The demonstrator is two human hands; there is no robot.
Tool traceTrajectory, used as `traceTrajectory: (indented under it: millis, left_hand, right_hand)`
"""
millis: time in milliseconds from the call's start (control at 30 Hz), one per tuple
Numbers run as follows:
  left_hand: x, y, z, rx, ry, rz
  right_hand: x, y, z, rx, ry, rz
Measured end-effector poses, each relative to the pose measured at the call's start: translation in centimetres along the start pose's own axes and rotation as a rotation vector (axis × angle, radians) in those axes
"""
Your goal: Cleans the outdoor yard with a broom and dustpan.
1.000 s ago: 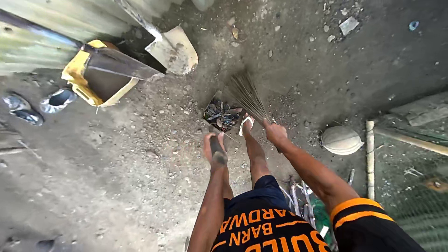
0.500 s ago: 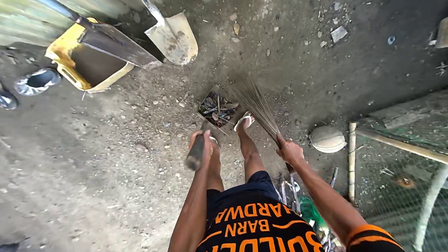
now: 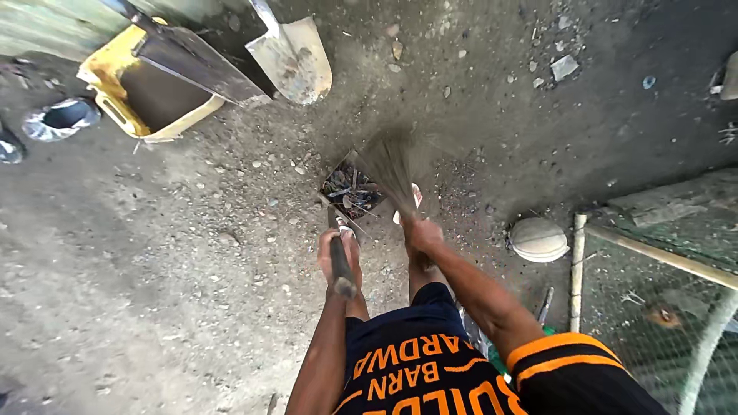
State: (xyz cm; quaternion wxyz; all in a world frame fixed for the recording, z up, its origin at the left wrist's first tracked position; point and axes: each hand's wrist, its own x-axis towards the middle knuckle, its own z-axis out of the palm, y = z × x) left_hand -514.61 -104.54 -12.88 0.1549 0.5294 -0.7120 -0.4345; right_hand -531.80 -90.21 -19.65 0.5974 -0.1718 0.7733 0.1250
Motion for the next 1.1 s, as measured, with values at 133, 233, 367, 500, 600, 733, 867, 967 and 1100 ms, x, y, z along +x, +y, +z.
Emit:
traceTrajectory:
  millis: [133,233,367,500,600,733,867,967,1100]
  left_hand:
    - [0.1,-0.9,1.5,0.050,0.006,0.019]
    - [1.4,0.7,1.3,-0.054,-0.033,-0.024]
    - [1.3,1.9,-0.9,-0.043,-0.038,-0.140]
    - [1.7,-0.1,-4.5,-0.131,-0.013,-0.128]
    - [2.5,-1.3,-8.1,-0.217,0.010,-0.160]
    - [3.6,-0.8,-12.3,-0.262,0.016,-0.195]
    - [3.7,1.7,-15.1,-0.344,0.008,-0.195]
    - [3.7,3.8,-17.4,-0.446,0.029,-0.206]
    - [4.9,6.9,-19.2,-0.586,0.045,-0.270]
  right_hand:
    - [-4.0,-0.8,3.6,0.015,-0.140,-0.055]
    - [-6.0,-0.3,3.1,0.103,-0.137,-0.066]
    - [-8.4,1.4,2.0,0.126,-0.098,-0.097]
    - [-12.9,5.4,1.0,0.203,-0.022,-0.136]
    - [-16.6,9.1,3.2,0.322,0.056,-0.115]
    - [-22.1,12.3,8.3,0.560,0.112,0.061]
    - [-25.3,13.9,15.3,0.836,0.111,0.338]
    - [-26.4,13.8,20.6,0.991,0.162,0.431]
    - [-37.6,9.7,19.6,0.866,0.461,0.121]
